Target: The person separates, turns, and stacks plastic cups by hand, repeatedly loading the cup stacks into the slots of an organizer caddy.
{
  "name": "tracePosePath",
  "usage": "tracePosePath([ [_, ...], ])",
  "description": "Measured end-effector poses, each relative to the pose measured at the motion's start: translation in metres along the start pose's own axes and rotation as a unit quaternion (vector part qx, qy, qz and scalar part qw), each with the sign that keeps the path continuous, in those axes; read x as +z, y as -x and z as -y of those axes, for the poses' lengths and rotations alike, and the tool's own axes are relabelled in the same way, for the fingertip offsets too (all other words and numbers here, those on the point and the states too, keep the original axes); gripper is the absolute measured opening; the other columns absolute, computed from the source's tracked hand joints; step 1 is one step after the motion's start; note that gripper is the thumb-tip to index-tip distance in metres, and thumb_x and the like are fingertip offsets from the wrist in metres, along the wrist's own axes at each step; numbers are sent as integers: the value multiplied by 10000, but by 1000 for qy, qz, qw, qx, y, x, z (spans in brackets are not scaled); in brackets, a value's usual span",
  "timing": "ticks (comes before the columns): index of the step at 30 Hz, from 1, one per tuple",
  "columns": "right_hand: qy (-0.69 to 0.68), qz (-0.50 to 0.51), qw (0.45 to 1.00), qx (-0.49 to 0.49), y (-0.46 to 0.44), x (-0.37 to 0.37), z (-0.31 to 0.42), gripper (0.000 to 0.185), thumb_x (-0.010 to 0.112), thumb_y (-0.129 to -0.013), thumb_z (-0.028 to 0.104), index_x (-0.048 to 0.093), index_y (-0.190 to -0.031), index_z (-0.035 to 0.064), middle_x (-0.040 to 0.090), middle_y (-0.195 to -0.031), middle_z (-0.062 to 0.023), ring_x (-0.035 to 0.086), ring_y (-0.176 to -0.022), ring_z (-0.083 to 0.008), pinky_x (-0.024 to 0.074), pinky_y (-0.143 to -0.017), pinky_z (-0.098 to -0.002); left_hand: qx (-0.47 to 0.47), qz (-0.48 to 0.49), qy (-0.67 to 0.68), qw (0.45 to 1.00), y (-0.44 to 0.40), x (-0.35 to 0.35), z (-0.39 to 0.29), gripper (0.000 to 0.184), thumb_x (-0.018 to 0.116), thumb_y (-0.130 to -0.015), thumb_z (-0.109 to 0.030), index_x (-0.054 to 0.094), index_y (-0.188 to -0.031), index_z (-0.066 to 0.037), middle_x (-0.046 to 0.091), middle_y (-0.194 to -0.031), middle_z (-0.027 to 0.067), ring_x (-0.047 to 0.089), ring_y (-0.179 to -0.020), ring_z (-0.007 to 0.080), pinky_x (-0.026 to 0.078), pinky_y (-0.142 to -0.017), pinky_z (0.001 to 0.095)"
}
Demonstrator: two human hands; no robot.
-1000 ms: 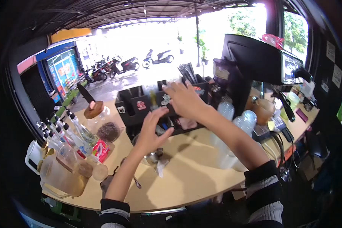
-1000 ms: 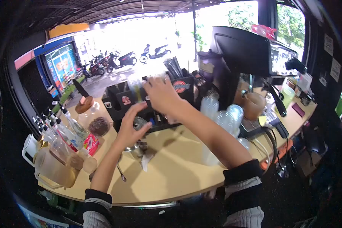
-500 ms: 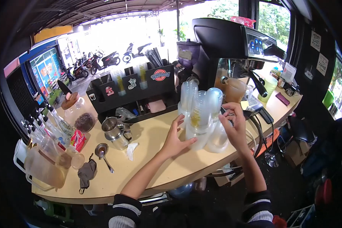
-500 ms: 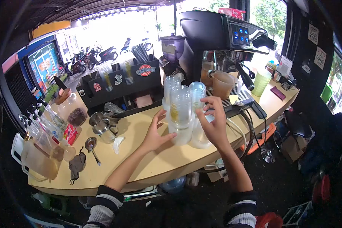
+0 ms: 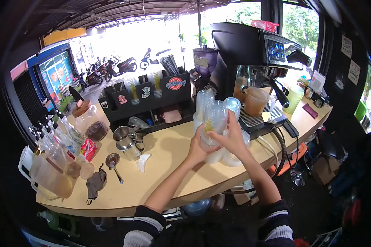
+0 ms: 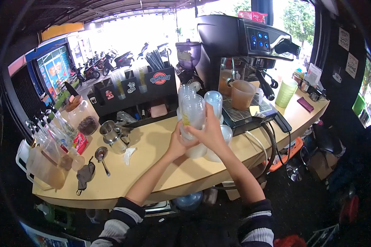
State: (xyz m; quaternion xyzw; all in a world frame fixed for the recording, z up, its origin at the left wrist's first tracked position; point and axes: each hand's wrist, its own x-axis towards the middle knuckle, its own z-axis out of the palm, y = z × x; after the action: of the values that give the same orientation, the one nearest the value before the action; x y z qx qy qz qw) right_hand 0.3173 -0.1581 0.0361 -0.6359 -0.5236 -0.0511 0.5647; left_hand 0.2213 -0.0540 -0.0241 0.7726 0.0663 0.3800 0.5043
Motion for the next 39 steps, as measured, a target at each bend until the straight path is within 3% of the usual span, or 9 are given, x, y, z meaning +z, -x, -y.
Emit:
tracePosePath([
  [5, -107, -20, 994, 22, -11, -5, 6, 800, 787, -642, 203, 338, -1272, -2, 530, -1151, -191, 556, -1046, -291, 447, -908, -415, -27, -18, 10, 999, 2, 4, 3, 933, 846, -583, -229, 309, -1313, -10, 537, -1187, 155, 537, -1096, 231, 439, -928, 352],
  [9, -101, -29, 994, 8, -11, -1, 7, 780, 789, -650, 171, 350, -1282, 41, 494, -1169, -157, 518, -1078, -239, 444, -899, -364, -38, -9, 22, 999, 1, 4, 8, 933, 848, -584, -237, 312, -1315, -18, 528, -1197, 148, 528, -1101, 230, 428, -938, 348],
  [11, 18, -52, 997, -45, -10, 3, -1, 771, 788, -644, 182, 366, -1274, 42, 494, -1159, -150, 516, -1077, -241, 439, -899, -368, -42, -5, 43, 998, 0, 3, 5, 936, 850, -583, -239, 312, -1316, -19, 524, -1200, 147, 525, -1102, 230, 425, -941, 346],
  [21, -81, -77, 993, -40, -27, 9, 14, 710, 771, -657, 134, 404, -1254, 22, 477, -1194, -120, 512, -1069, -213, 411, -929, -341, -46, 3, 15, 999, 1, 1, 6, 955, 858, -576, -285, 319, -1313, -5, 510, -1221, 151, 501, -1132, 243, 403, -966, 361],
  [23, -120, -165, 973, -104, -37, 2, 26, 715, 769, -658, 171, 406, -1255, 20, 500, -1180, -141, 514, -1061, -226, 401, -927, -336, -40, 4, 10, 999, -2, 1, 14, 964, 858, -576, -288, 313, -1317, 0, 499, -1235, 157, 487, -1151, 246, 392, -977, 364],
  [31, -105, -43, 980, -161, -48, -17, 78, 762, 761, -680, 172, 325, -1289, 38, 476, -1166, -130, 487, -1090, -226, 388, -941, -334, -15, 86, 35, 996, 0, -9, -1, 1023, 822, -632, -270, 189, -1401, -34, 364, -1369, 147, 366, -1271, 256, 285, -1065, 370],
  [35, -320, 39, 943, -79, -30, -22, 100, 717, 733, -738, 194, 285, -1281, 59, 455, -1168, -116, 464, -1112, -192, 368, -960, -330, 3, 26, 128, 991, 11, -44, -23, 1041, 796, -654, -351, 157, -1419, -50, 327, -1392, 131, 324, -1302, 244, 256, -1083, 381],
  [37, -329, 41, 939, -93, -29, -14, 95, 658, 706, -769, 183, 303, -1274, 62, 477, -1161, -101, 473, -1104, -178, 371, -959, -324, 54, 15, 358, 932, 20, -56, -54, 1081, 771, -647, -462, 141, -1427, -58, 299, -1411, 130, 303, -1315, 237, 239, -1092, 386],
  [39, -445, 85, 890, -45, -27, -2, 93, 617, 680, -791, 161, 313, -1277, 63, 490, -1160, -91, 477, -1102, -172, 374, -955, -321, 56, 12, 351, 935, 31, -60, -70, 1134, 770, -604, -539, 156, -1422, -49, 307, -1409, 134, 305, -1314, 239, 242, -1091, 396],
])
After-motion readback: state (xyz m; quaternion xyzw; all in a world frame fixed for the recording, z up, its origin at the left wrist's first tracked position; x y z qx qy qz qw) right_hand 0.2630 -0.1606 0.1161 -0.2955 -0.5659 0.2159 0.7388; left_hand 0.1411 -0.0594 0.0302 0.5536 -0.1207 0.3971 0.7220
